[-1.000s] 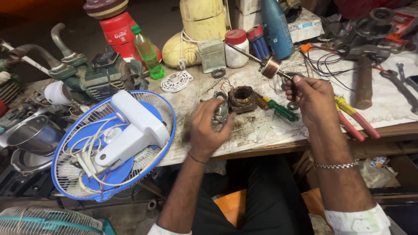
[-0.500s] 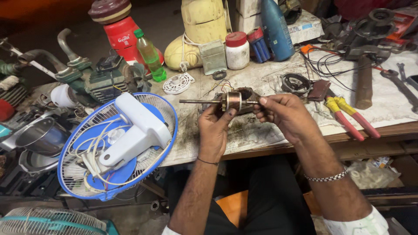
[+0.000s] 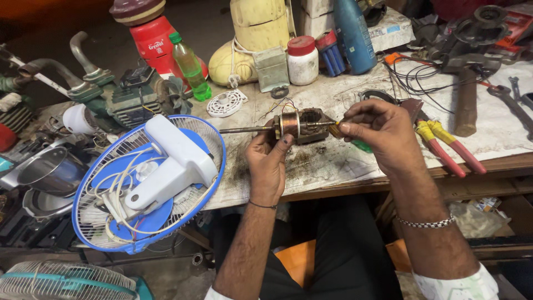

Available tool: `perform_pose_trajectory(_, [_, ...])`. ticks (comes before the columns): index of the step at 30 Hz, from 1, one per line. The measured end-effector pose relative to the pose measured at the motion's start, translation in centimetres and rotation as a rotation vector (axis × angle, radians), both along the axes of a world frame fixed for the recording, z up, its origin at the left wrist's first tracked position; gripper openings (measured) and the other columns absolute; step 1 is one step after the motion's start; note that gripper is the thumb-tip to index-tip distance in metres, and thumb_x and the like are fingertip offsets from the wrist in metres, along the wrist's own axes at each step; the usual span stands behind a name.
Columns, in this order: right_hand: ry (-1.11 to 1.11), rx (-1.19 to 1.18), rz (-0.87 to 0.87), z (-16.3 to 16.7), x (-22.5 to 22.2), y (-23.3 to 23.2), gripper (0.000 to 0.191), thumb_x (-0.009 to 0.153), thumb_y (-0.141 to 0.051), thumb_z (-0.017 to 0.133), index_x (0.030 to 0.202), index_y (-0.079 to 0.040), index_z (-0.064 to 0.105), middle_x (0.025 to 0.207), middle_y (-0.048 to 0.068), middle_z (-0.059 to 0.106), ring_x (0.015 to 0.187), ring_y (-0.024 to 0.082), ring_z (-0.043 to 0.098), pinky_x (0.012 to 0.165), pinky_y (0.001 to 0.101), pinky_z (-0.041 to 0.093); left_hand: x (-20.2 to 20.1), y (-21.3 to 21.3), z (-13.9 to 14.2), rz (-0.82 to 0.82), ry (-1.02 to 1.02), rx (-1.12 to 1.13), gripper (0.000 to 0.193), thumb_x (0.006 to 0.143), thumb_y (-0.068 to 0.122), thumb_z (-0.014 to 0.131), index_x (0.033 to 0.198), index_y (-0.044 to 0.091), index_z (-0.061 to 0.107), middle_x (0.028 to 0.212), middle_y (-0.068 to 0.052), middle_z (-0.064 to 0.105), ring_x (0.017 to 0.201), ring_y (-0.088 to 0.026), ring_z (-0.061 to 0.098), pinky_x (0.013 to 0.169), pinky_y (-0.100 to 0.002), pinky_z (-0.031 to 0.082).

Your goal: The person disassembles a small electric motor, removes the rotor, and then reassembles the motor by inserting the rotor back into the stator and rotating the shaft to check alignment. The person uses a screwdriver to manipulate internal components during the process.

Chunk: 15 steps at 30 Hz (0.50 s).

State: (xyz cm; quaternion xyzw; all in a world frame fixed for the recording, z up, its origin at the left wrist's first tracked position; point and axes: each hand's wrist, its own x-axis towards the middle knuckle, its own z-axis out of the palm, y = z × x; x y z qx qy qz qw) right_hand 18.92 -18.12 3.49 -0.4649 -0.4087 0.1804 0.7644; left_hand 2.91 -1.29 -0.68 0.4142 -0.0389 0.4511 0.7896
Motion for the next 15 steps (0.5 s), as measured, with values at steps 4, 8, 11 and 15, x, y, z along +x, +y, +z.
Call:
perform_pose_trajectory(4, [-0.053,-0.005,-0.047,-0.1,-0.6,0.3,0.023,0.086,0.005,0.079,0.108,0.003,0.073,0.1,0.01,0.075,0.089,0.014,0.073,0.084,0.0274,0.063,0.0,-0.2,-0.1,-0.011,-0.021,0.004,0.036,0.091,-0.008,0.076,0.126,-0.007,0.065,0.118,-0.013,0.072,0.108,-0.021,0.069,0.1,-0.033,0.057])
perform_pose_trajectory(8, [-0.11,-0.054,-0.103,0.1,-1.2,0.3,0.021,0.088,0.004,0.078,0.109,0.004,0.074,0.098,0.011,0.076,0.087,0.013,0.073,0.082,0.0263,0.062,0.0,-0.3,-0.2,-0.032,-0.036,-0.01,0.033,0.092,-0.006,0.075,0.124,-0.007,0.066,0.117,-0.014,0.073,0.108,-0.022,0.07,0.099,-0.035,0.057])
perform_pose_trajectory(11, [-0.184,-0.082,-0.137,0.3,-1.4,0.3,0.021,0.089,0.002,0.078,0.11,0.002,0.075,0.098,0.011,0.077,0.088,0.013,0.074,0.081,0.0256,0.062,0.0,-0.4,-0.1,-0.032,-0.031,-0.008,0.033,0.092,-0.005,0.076,0.124,-0.007,0.066,0.117,-0.014,0.072,0.108,-0.022,0.07,0.1,-0.035,0.057])
perform_pose_trajectory(15, [-0.216,-0.073,-0.11,0.7,-1.4,0.2,0.021,0.089,-0.001,0.078,0.11,0.001,0.074,0.099,0.01,0.078,0.091,0.013,0.075,0.083,0.0253,0.064,0.0,-0.7,0.0,-0.026,-0.028,-0.011,0.035,0.091,-0.004,0.076,0.124,-0.007,0.065,0.118,-0.014,0.072,0.109,-0.022,0.07,0.1,-0.035,0.057])
